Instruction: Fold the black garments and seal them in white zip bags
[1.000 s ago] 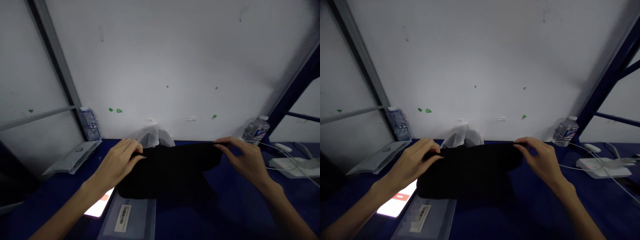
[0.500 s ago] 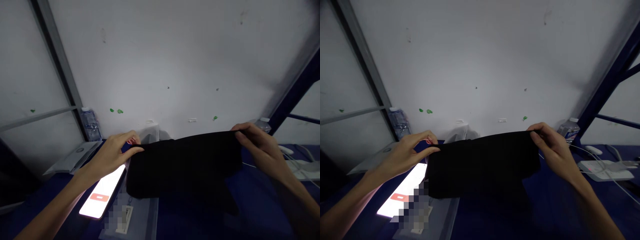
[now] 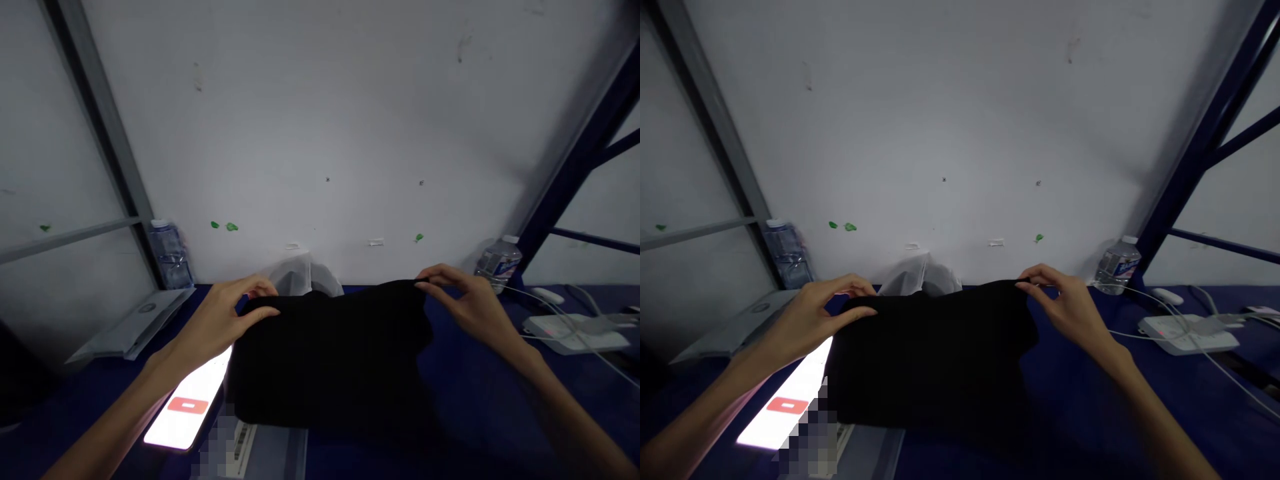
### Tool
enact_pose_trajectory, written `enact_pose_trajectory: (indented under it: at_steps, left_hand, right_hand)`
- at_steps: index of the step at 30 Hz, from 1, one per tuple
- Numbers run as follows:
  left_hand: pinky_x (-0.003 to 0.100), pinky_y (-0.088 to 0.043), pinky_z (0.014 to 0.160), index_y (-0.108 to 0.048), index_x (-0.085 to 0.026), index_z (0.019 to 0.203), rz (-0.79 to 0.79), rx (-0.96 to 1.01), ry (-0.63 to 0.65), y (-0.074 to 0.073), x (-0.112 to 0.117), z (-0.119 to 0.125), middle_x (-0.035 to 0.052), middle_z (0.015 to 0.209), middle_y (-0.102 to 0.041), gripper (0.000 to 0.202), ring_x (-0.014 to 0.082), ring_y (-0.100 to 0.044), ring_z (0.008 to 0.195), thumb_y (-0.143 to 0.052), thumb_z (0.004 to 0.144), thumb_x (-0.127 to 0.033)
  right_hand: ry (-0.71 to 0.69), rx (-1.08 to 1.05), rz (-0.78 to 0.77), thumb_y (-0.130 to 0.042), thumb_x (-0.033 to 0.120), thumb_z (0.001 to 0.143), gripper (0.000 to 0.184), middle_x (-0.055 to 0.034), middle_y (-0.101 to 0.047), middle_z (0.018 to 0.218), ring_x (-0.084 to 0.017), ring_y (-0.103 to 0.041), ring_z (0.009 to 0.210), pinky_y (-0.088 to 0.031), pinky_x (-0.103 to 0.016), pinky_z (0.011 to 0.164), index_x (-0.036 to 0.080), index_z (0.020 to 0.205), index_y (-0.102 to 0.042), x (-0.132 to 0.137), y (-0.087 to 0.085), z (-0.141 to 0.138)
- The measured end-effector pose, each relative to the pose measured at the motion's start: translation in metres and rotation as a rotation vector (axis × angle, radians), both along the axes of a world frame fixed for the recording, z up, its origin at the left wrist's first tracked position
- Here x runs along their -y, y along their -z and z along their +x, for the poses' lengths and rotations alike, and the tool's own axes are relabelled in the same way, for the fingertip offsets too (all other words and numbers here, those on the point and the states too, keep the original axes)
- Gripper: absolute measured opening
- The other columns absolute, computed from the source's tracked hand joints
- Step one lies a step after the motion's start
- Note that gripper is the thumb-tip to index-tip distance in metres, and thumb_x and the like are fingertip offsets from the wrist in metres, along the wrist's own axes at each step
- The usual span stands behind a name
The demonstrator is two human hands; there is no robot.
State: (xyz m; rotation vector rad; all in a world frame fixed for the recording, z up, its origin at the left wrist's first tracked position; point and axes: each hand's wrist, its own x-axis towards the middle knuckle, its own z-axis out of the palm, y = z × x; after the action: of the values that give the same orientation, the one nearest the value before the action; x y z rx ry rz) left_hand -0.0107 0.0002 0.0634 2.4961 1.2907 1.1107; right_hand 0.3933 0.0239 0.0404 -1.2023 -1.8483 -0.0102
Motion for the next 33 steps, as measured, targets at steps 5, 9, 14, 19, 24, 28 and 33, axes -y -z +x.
enact_pose_trajectory:
  at_steps: [5,9,14,19,24,28,33]
  left_hand:
    - [0.028,-0.049,0.067,-0.067,-0.023,0.089,0.012,-0.089,-0.008,0.007,-0.004,0.001,-0.0026,0.083,-0.071,0.008,0.0153,-0.065,0.074,-0.067,0.09,-0.031]
    - [0.029,-0.048,0.066,-0.065,-0.021,0.085,0.089,-0.147,-0.012,0.015,-0.006,-0.001,-0.0004,0.087,-0.068,0.013,0.0157,-0.063,0.074,-0.065,0.091,-0.033]
    - [0.025,-0.047,0.062,-0.066,-0.023,0.089,0.079,-0.148,-0.018,0.015,-0.001,-0.001,-0.0008,0.089,-0.067,0.012,0.0154,-0.063,0.077,-0.061,0.093,-0.034]
    - [0.029,-0.049,0.07,-0.067,-0.025,0.093,0.015,-0.211,-0.016,0.01,0.004,-0.002,-0.0023,0.087,-0.07,0.01,0.0163,-0.065,0.078,-0.062,0.092,-0.034]
    - [0.034,-0.052,0.075,-0.071,-0.027,0.09,-0.035,-0.255,-0.104,0.009,0.007,-0.004,-0.0009,0.088,-0.073,0.015,0.0204,-0.069,0.084,-0.063,0.09,-0.04]
    - [0.03,-0.051,0.066,-0.071,-0.024,0.083,0.022,-0.226,-0.105,0.012,0.01,0.0,0.0001,0.08,-0.073,0.016,0.0189,-0.068,0.074,-0.063,0.089,-0.037]
    - [0.028,-0.049,0.062,-0.069,-0.024,0.082,0.042,-0.179,-0.119,0.014,0.013,0.007,-0.0009,0.078,-0.072,0.015,0.018,-0.067,0.071,-0.063,0.09,-0.035]
  right_hand:
    - [-0.069,0.157,0.054,-0.055,0.041,0.097,0.022,-0.0043,-0.065,0.083,-0.02,-0.061,0.071,-0.045,-0.031,0.061,0.022,0.09,-0.064,-0.001,0.011,-0.002]
    - [-0.017,0.202,0.103,-0.051,0.04,0.099,0.024,-0.002,-0.061,0.075,-0.017,-0.055,0.059,-0.043,-0.03,0.057,0.022,0.089,-0.064,0.001,0.014,-0.01]
    - [0.085,0.047,0.078,-0.054,0.045,0.097,0.026,0.0023,-0.06,0.059,-0.014,-0.051,0.047,-0.041,-0.029,0.051,0.022,0.09,-0.064,0.006,0.019,-0.016]
    - [-0.099,-0.296,-0.159,-0.065,0.051,0.088,0.033,0.0008,-0.061,0.055,-0.016,-0.055,0.046,-0.043,-0.027,0.045,0.02,0.097,-0.068,0.01,0.014,-0.014]
    - [-0.268,-0.322,-0.425,-0.062,0.052,0.09,0.036,-0.0032,-0.07,0.073,-0.017,-0.063,0.06,-0.052,-0.028,0.054,0.022,0.107,-0.072,0.014,0.004,-0.01]
    - [-0.249,-0.252,-0.423,-0.056,0.053,0.093,0.038,-0.005,-0.072,0.084,-0.021,-0.067,0.074,-0.056,-0.031,0.062,0.025,0.114,-0.072,0.02,0.004,-0.011]
    - [-0.223,-0.097,-0.408,-0.075,0.049,0.079,0.047,-0.0005,-0.066,0.078,-0.02,-0.068,0.073,-0.058,-0.034,0.069,0.028,0.121,-0.069,0.025,0.015,-0.008]
